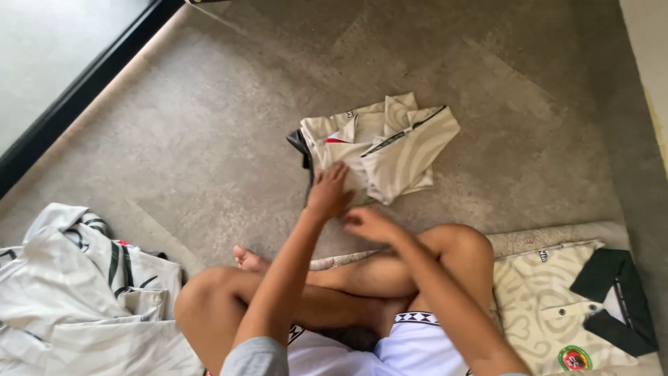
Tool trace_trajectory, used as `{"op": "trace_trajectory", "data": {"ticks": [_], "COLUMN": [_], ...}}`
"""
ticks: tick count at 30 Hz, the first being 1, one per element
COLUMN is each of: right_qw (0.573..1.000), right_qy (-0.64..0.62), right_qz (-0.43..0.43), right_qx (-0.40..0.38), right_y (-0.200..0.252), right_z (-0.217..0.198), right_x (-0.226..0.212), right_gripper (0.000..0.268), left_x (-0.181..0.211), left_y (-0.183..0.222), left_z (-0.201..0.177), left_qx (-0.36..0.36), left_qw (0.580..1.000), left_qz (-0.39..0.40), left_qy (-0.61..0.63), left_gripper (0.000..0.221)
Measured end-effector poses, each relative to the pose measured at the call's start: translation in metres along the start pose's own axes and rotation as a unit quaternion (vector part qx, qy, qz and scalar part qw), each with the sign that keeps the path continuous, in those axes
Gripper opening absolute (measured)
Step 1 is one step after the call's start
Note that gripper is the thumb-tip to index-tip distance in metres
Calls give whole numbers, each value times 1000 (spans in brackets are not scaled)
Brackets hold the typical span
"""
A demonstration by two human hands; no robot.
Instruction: A person sitting on the floor is spreading out and folding several white t-shirts with black designs into neat rectangles.
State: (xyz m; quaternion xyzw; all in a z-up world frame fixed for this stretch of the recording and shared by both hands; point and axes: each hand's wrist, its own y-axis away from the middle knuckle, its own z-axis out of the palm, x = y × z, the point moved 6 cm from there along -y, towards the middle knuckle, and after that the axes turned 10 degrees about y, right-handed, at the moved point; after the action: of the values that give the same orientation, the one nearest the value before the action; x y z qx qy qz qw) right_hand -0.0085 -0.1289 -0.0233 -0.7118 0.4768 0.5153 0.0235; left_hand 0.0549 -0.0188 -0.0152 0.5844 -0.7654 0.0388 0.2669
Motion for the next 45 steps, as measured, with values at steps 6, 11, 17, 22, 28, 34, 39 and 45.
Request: {"op": "trace_trajectory", "data": {"ticks": [6,11,17,22,28,34,39,45], "right_qw": [904,888,913,938,494,818,910,918], "right_qy": [402,427,380,103,-543,-43,321,194], "right_qz": [48,69,95,171,271,-61,-74,131], "right_qx": [138,158,114,284,622,571,253,321], "right_y": [-1,-11,-38,26,83,57,14,-3], "right_z": [-77,-46,-18,-96,-116,-90,-52,-142], "right_x": [0,-17,46,36,224,-3,-38,84], "right_gripper": [100,101,42,32,44,32,55,52], "left_x": [-37,-52,-61,-74,-87,-45,-14,-67], "left_y": [55,60,65,70,68,65,77,63], "left_z": [-63,-47,-24,-27,-16,-15,-70,-51], "left_qx": [249,128,181,202,203,144,197,196], "left_qw": [965,973,947,940,891,930,941,950], "left_qz": [-54,-191,-256,-246,-272,-215,-134,-189], "left_qy": [57,11,72,122,303,260,239,151], "left_gripper": [56,60,51,31,33,37,52,61]}}
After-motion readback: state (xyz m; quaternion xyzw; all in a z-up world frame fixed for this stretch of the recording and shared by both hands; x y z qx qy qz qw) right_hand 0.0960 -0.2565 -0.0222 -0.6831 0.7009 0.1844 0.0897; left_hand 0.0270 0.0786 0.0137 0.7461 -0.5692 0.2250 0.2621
